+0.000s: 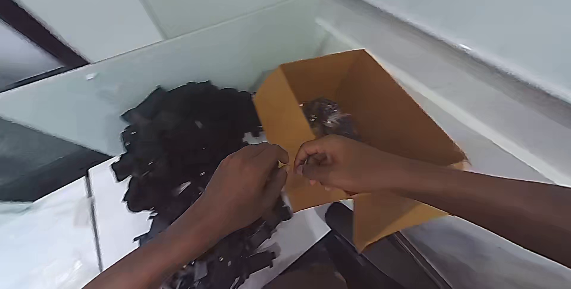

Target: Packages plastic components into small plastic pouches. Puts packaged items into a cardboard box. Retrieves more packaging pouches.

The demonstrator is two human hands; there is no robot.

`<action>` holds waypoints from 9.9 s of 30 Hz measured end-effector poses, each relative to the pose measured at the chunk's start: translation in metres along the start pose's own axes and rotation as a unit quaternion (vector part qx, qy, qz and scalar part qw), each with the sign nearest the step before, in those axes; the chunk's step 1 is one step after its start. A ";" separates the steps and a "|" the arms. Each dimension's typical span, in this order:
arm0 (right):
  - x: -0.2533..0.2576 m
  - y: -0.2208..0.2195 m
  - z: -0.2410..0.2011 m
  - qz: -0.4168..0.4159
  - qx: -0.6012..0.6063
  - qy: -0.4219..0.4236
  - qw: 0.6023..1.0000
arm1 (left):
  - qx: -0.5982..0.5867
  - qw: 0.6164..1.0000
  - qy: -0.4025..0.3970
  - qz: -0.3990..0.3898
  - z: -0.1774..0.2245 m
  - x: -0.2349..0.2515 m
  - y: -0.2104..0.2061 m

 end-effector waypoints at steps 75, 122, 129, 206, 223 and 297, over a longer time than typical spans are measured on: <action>0.009 -0.056 -0.023 0.126 0.618 0.206 0.748 | -0.168 0.962 0.027 0.211 0.021 -0.051 0.051; 0.103 -0.168 -0.145 0.192 -0.161 0.327 0.911 | -0.170 0.801 0.379 0.431 -0.059 -0.271 0.017; 0.108 -0.174 -0.145 0.138 -0.197 0.304 0.922 | 0.041 0.831 0.395 0.389 -0.039 -0.249 0.032; 0.144 -0.191 -0.056 0.132 -0.324 0.291 0.890 | -0.484 0.599 0.293 0.567 -0.106 -0.278 0.016; 0.142 -0.177 -0.068 0.012 0.284 0.454 0.845 | -0.643 0.469 0.236 0.558 -0.097 -0.245 0.014; 0.110 -0.167 -0.093 0.177 0.175 0.380 0.891 | -0.489 0.642 0.283 0.518 -0.087 -0.260 -0.021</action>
Point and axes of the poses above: each hand's wrist, its own x-axis towards the middle knuckle, its own y-axis out of the back of the hand, z = x × y, the point moved 9 cm from there along x, towards the middle knuckle, and after that the axes turned 12 degrees about -z, right-handed, at the moved point
